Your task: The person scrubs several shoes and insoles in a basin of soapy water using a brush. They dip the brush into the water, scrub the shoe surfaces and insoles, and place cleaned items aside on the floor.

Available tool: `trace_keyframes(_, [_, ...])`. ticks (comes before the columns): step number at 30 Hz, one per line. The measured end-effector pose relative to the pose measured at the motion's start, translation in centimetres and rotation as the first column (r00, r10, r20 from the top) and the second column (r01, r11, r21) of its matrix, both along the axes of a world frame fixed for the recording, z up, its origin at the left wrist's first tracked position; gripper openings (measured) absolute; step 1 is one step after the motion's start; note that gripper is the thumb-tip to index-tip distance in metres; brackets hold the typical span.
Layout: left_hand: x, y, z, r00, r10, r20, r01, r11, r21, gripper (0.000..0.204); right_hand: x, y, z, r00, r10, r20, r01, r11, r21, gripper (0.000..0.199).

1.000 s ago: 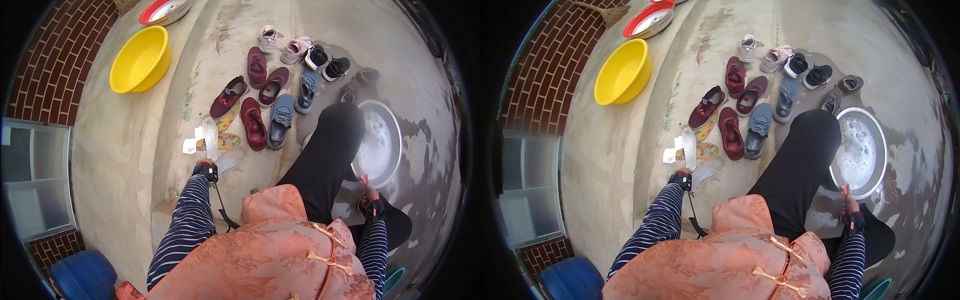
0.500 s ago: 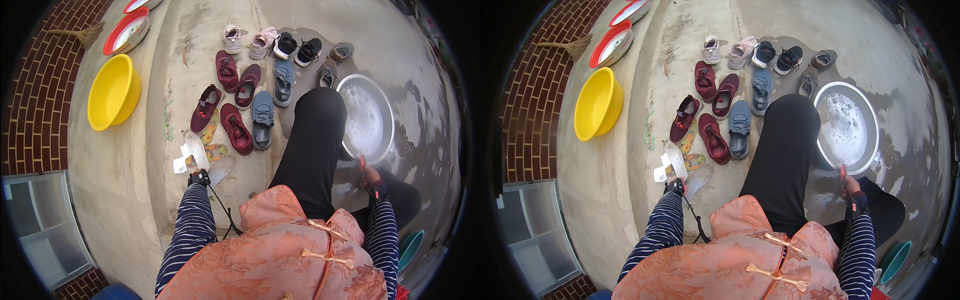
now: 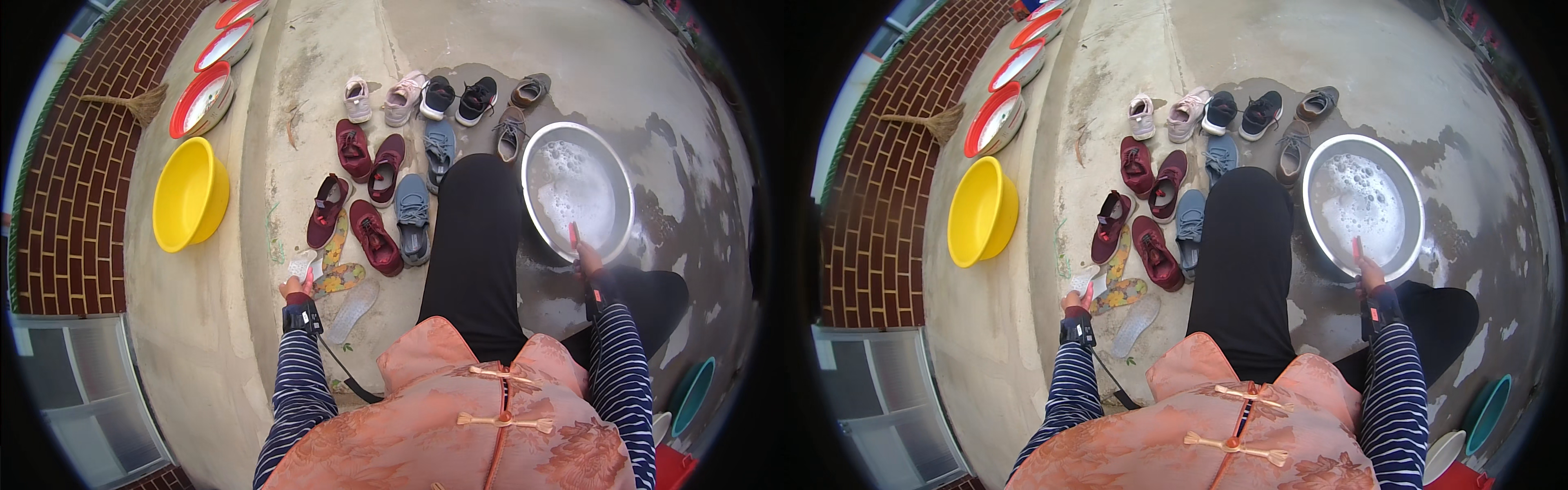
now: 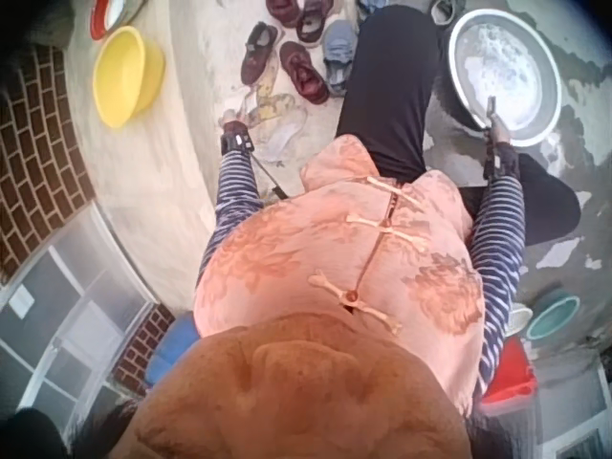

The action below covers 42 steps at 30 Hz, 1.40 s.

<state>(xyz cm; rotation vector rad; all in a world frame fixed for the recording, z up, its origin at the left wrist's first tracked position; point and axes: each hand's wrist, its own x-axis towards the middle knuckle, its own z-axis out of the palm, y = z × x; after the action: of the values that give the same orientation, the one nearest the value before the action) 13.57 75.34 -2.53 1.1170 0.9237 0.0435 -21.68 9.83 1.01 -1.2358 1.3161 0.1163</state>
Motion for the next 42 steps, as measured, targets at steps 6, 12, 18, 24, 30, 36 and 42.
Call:
trace_keyframes(6, [5.0,-12.3,15.9,0.669,-0.688,0.280,0.692,0.714,0.101,0.043,0.8,0.2,0.3,0.960,-0.272,0.059,0.258,0.949,0.179,0.033])
trace_keyframes(12, [4.9,-33.2,30.5,0.140,-0.889,0.436,0.958,0.232,0.166,0.047,1.7,-0.7,-1.2,0.889,-0.418,0.185,0.389,0.905,0.173,0.024])
trace_keyframes(18, [-1.3,-52.5,29.8,-0.198,-0.917,0.345,0.980,-0.179,0.088,0.047,2.2,-2.2,-4.1,0.883,-0.403,0.242,0.332,0.899,0.286,0.038])
trace_keyframes(24, [-7.5,-61.8,17.5,-0.275,-0.961,0.015,0.957,-0.275,-0.088,0.045,2.4,-3.9,-6.4,0.802,-0.561,0.203,0.482,0.810,0.333,0.044])
trace_keyframes(30, [-7.5,-61.5,6.5,-0.347,-0.922,-0.170,0.887,-0.264,-0.378,0.053,2.4,-5.1,-8.6,0.757,-0.644,0.114,0.648,0.762,0.003,0.048])
trace_keyframes(36, [-5.7,-58.8,1.9,-0.347,-0.927,-0.142,0.864,-0.258,-0.432,0.061,3.1,-4.3,-8.3,0.909,-0.379,0.172,0.351,0.921,0.171,0.055])
trace_keyframes(42, [-5.0,-59.6,0.2,-0.234,-0.953,-0.194,0.851,-0.104,-0.515,0.047,5.8,0.4,-6.2,0.982,-0.061,0.177,0.140,0.866,-0.480,0.052])
